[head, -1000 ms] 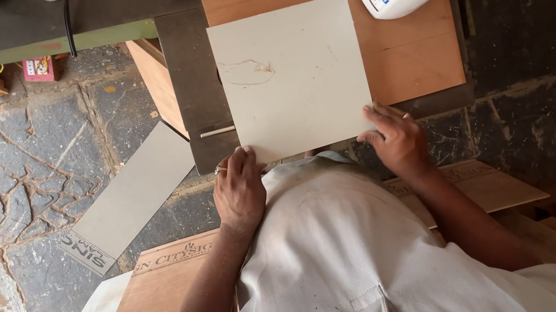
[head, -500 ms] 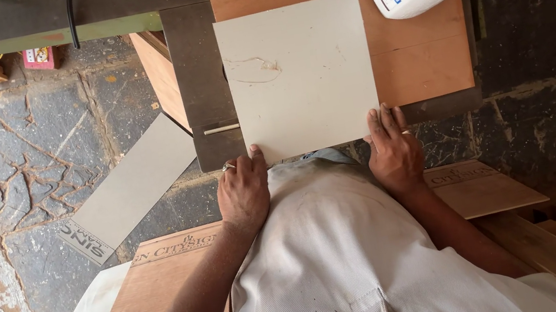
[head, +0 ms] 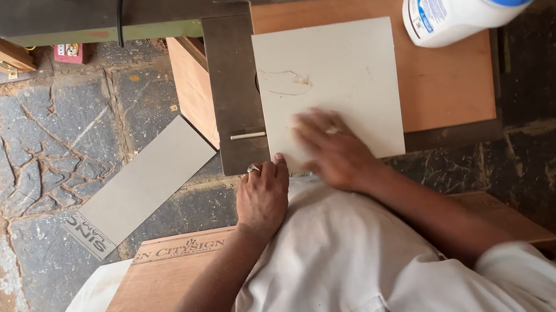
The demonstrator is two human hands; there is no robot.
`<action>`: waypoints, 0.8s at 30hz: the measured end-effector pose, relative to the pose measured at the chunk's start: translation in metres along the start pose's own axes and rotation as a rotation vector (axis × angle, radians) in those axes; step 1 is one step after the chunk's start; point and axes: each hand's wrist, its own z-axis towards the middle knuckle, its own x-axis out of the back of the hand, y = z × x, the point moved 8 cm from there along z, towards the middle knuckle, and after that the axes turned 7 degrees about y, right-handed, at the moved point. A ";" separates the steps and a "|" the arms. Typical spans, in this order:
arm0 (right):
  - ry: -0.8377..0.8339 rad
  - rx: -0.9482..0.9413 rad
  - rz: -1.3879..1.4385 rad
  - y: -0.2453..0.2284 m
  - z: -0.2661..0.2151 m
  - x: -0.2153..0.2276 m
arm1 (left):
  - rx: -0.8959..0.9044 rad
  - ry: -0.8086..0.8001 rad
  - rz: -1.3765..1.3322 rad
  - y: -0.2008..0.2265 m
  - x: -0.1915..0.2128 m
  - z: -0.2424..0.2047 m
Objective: The recorder is applying tape to the edges of wood panels in a workshop environment.
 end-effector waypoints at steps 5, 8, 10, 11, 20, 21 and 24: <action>0.200 -0.109 0.079 0.087 0.055 0.004 | 0.027 -0.050 -0.013 -0.002 -0.001 -0.001; 0.169 -0.227 -0.103 0.105 0.059 0.000 | 0.036 0.019 -0.011 -0.001 0.013 -0.003; 0.189 -0.154 -0.244 0.098 0.062 0.001 | 0.042 0.040 0.029 -0.005 0.007 0.004; 0.100 -0.052 -0.180 0.083 0.060 -0.012 | 0.045 0.058 0.003 -0.007 0.002 0.001; 0.081 0.110 -0.150 0.052 0.138 0.010 | 0.022 0.070 -0.071 -0.011 0.001 0.006; 0.058 0.122 -0.128 0.058 0.135 -0.001 | 0.009 0.037 -0.094 -0.003 -0.007 -0.004; 0.155 0.052 -0.116 0.051 0.141 0.014 | 0.057 0.045 -0.102 -0.003 0.015 -0.001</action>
